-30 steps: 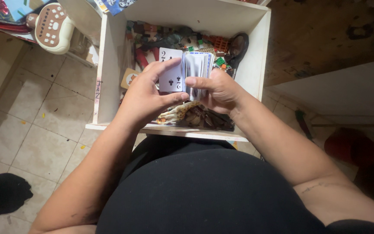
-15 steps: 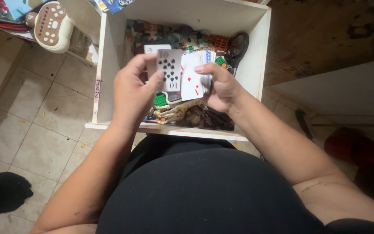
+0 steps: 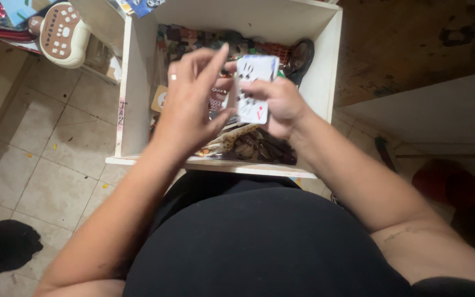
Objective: The person sorts through a drawer filled with toys and miscellaneous items. They handle playing cards, a small pouch, and various small toys, moving them around and placing some into a colorful pouch.
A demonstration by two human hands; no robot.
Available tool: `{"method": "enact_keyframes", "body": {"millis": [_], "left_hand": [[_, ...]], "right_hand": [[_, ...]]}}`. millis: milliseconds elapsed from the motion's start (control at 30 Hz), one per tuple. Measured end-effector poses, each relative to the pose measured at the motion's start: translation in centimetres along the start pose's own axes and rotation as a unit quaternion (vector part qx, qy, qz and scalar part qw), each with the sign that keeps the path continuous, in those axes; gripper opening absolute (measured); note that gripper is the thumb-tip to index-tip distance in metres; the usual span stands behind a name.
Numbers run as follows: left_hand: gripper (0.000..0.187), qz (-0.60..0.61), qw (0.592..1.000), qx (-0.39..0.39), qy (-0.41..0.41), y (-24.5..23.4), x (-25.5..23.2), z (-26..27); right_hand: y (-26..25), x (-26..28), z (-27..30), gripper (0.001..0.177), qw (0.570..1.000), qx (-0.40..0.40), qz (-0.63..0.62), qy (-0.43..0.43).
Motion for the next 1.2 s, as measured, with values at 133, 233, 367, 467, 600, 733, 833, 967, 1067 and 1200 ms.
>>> {"method": "enact_keyframes", "body": {"millis": [133, 233, 367, 467, 600, 733, 833, 967, 1067, 1200], "left_hand": [[0.105, -0.071, 0.979, -0.008, 0.19, -1.6, -3.2, -1.8], [0.102, -0.1, 0.958, 0.007, 0.27, -0.7, -4.5, -2.9], [0.08, -0.061, 0.971, 0.03, 0.23, -1.8, -2.3, -4.5], [0.075, -0.043, 0.974, 0.004, 0.224, -2.6, -1.9, -4.5], [0.066, 0.016, 0.964, 0.025, 0.263, -4.2, -2.1, -4.2], [0.042, 0.062, 0.972, 0.014, 0.228, -6.0, -0.7, -4.2], [0.039, 0.053, 0.984, -0.002, 0.169, -6.1, 0.9, -3.3], [0.043, 0.069, 0.986, -0.073, 0.137, -8.0, 2.4, -1.3], [0.043, 0.065, 0.987, -0.133, 0.071, -9.3, 4.1, 0.5], [0.046, 0.097, 0.977, -0.187, -0.025, -9.6, 6.6, 2.4]], "right_hand": [[1.5, 1.7, -0.4, 0.027, 0.999, 0.017, 0.02, -0.034], [2.6, 1.7, -0.9, 0.027, 0.991, 0.006, 0.127, -0.047], [4.6, 2.2, -1.2, 0.039, 0.99, 0.085, 0.104, -0.034], [4.3, 2.3, -1.8, 0.035, 0.991, 0.085, 0.105, -0.016], [3.9, 2.9, -3.7, 0.041, 0.988, 0.051, 0.139, -0.045], [4.6, 3.1, -3.6, 0.045, 0.965, 0.116, 0.228, -0.057], [4.8, 2.1, -3.5, 0.059, 0.957, 0.118, 0.261, -0.042], [6.0, 4.3, -2.6, 0.076, 0.744, 0.126, 0.62, -0.216], [5.1, 2.4, -2.2, 0.083, 0.514, 0.147, 0.821, -0.2], [2.2, -1.1, -2.2, 0.093, 0.465, 0.182, 0.865, -0.047]]}}
Point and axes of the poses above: each hand's wrist, its own z-axis away from the middle knuckle, its own y-axis out of the palm, x = y × z, the point moved 9 cm from there along -z, towards the middle knuckle, and after that the axes turned 1 degree about y, right-handed, at the moved point
